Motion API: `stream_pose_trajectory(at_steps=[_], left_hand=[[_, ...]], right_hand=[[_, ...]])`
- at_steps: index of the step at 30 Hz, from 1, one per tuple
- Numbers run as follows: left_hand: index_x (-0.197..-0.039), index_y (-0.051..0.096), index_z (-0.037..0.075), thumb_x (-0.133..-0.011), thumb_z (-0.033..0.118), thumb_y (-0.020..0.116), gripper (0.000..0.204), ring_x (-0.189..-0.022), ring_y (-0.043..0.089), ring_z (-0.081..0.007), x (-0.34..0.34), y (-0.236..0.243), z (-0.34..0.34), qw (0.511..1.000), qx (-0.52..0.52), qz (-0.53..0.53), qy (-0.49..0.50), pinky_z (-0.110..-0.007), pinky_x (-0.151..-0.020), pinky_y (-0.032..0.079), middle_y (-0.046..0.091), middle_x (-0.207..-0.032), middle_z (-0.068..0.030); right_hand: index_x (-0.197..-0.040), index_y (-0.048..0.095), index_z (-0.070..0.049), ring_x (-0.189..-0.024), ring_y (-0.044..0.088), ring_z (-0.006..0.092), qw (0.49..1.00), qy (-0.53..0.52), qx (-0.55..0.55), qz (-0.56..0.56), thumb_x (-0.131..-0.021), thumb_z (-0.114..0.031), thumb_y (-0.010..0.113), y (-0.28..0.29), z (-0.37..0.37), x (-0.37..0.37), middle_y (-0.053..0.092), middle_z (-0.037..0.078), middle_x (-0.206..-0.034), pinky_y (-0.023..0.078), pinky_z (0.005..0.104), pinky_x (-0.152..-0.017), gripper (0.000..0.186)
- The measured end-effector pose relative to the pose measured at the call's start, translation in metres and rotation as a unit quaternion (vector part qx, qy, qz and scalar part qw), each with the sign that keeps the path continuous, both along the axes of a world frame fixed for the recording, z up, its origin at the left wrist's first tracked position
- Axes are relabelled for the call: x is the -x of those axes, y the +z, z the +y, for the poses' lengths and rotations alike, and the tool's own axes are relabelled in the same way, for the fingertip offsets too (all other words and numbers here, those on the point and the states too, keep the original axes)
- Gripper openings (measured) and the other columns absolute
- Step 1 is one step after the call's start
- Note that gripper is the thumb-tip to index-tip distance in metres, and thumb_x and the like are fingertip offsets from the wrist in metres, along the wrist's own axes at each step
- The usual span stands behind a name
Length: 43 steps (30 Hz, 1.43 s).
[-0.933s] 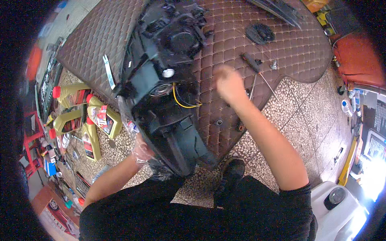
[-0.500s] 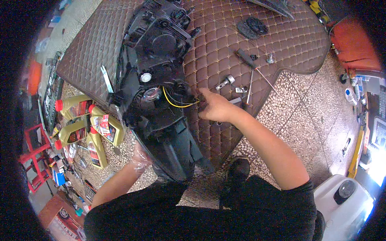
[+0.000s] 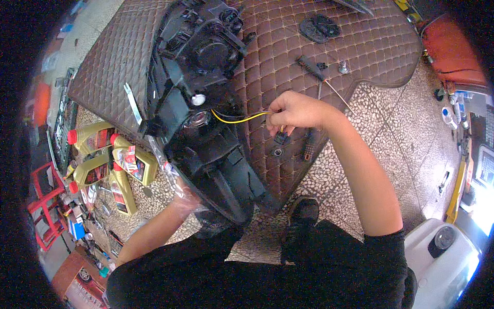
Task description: The person sits on the floor and works on a disassembled car headlight assembly. They connect a small black electrical connector, insert a bulb into the socket, and then place the bulb into the headlight housing. The person handles the headlight assembly and its internal components throughout the clip.
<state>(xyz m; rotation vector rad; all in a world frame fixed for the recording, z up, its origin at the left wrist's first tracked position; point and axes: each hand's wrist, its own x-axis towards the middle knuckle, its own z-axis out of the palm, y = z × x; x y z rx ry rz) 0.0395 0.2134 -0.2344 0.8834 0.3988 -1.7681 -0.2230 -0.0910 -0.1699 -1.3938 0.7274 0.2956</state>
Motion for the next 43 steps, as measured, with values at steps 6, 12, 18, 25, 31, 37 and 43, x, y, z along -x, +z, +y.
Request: stream_pose_trajectory(at_steps=[6,12,18,25,31,37,43], left_hand=[[-0.132,0.060,0.010,-0.098,0.043,0.055,0.048,-0.118,0.061,-0.0326,0.011,-0.025,0.001,0.984,0.046,0.169,0.032,-0.047,-0.106,0.048,0.065,-0.130,-0.0114],[-0.130,0.063,0.013,-0.092,0.043,0.064,0.049,-0.121,0.060,-0.0326,0.023,-0.027,0.002,1.000,0.012,0.017,0.022,-0.048,-0.107,0.046,0.066,-0.129,-0.0105],[-0.132,0.062,0.011,-0.095,0.037,0.062,0.045,-0.124,0.058,-0.0299,0.001,-0.037,0.007,1.000,0.003,-0.001,-0.017,-0.047,-0.111,0.043,0.064,-0.132,-0.0082],[-0.117,0.059,0.007,-0.106,0.033,0.040,0.034,-0.091,0.060,-0.0284,-0.003,-0.040,0.008,0.963,-0.120,-0.216,-0.109,-0.050,-0.087,0.050,0.062,-0.103,-0.0109],[-0.134,0.053,-0.001,-0.108,0.026,0.049,0.038,-0.114,0.065,-0.0269,-0.024,0.021,0.100,0.951,-0.082,-0.262,-0.144,-0.038,-0.100,0.053,0.064,-0.129,-0.0144],[-0.127,0.059,-0.001,-0.103,0.025,0.053,0.036,-0.090,0.071,-0.0224,-0.034,0.127,0.285,0.898,-0.299,-0.279,-0.163,-0.034,-0.075,0.056,0.071,-0.109,-0.0129],[-0.108,0.066,-0.002,-0.101,0.027,0.057,0.031,-0.077,0.070,-0.0224,0.011,0.302,0.458,0.843,-0.402,-0.281,-0.222,-0.036,-0.066,0.056,0.072,-0.094,-0.0137]], right_hand=[[-0.103,0.065,0.004,-0.067,0.074,0.0203,0.990,-0.094,0.002,0.108,-0.093,-0.021,0.061,-0.009,0.041,-0.007,0.074,0.013,-0.084,0.054,0.0296,-0.055,0.027],[-0.110,0.063,0.004,-0.085,0.072,0.0269,0.971,-0.176,0.140,0.077,-0.089,-0.026,0.068,-0.008,0.150,-0.020,0.072,0.017,-0.094,0.055,0.0361,-0.078,0.037],[-0.121,0.056,0.003,-0.090,0.069,0.0366,0.965,-0.194,0.171,0.038,-0.088,-0.015,0.067,0.003,0.159,-0.033,0.067,0.026,-0.098,0.055,0.0400,-0.079,0.039],[-0.127,0.054,0.004,-0.099,0.066,0.0412,0.925,-0.069,0.368,0.056,-0.086,-0.016,0.067,0.038,0.129,-0.009,0.064,0.027,-0.108,0.055,0.0444,-0.085,0.047],[-0.093,0.072,-0.001,-0.089,0.071,0.0302,0.955,-0.004,0.280,0.098,-0.086,0.000,0.065,0.108,0.064,0.066,0.072,0.016,-0.099,0.059,0.0348,-0.069,0.011],[-0.091,0.073,0.000,-0.077,0.068,0.0198,0.922,-0.140,0.196,0.302,-0.093,-0.009,0.064,0.166,0.140,0.218,0.073,0.011,-0.089,0.055,0.0336,-0.067,0.013],[-0.096,0.070,-0.001,-0.079,0.067,0.0266,0.835,0.415,0.057,0.356,-0.091,-0.022,0.060,0.308,0.284,0.338,0.069,0.013,-0.086,0.057,0.0442,-0.068,0.023]])
